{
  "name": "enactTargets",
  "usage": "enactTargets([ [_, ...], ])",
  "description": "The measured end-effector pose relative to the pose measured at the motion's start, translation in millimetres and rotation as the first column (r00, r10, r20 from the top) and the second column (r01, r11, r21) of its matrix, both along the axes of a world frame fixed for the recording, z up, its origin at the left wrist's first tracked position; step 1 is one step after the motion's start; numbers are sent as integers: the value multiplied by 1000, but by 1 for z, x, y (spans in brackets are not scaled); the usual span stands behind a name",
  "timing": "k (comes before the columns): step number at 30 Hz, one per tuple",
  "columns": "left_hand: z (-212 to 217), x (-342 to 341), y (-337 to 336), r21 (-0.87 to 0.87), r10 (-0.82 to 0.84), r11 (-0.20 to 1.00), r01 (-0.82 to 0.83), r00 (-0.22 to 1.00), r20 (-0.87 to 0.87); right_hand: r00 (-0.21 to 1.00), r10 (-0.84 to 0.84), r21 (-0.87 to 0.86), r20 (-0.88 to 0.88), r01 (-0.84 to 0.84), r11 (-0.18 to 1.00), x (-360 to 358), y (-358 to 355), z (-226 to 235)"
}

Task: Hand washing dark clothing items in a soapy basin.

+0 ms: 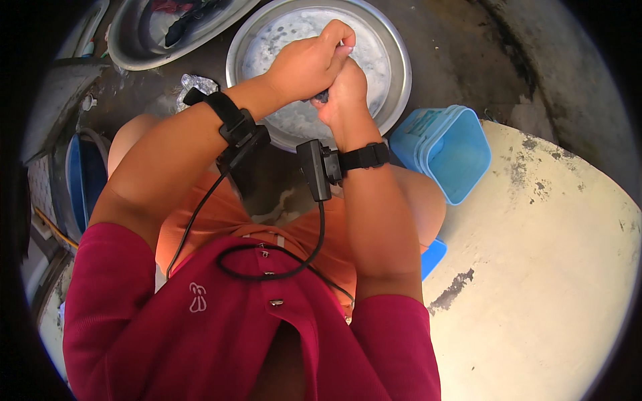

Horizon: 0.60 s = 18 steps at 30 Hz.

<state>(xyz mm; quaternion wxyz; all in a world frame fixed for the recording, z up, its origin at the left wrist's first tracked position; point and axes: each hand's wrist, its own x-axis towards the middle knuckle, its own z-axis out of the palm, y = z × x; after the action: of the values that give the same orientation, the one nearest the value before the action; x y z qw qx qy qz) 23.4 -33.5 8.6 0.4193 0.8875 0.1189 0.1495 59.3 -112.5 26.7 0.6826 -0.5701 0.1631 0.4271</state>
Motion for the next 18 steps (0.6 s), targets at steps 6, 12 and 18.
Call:
enactTargets([
  [6, 1, 8, 7, -10, 13, 1000, -13, 1000, -28, 993, -49, 98, -106, 59, 993, -4, -2, -5],
  [12, 7, 3, -11, -78, -140, 987, 139, 990, 3, 980, -175, 193, -95, 191, 962, 4, -13, -11],
  [18, -1, 7, 8, -44, 3, 999, -5, 999, -45, 998, -21, -60, -55, 18, 998, 6, -6, -5],
])
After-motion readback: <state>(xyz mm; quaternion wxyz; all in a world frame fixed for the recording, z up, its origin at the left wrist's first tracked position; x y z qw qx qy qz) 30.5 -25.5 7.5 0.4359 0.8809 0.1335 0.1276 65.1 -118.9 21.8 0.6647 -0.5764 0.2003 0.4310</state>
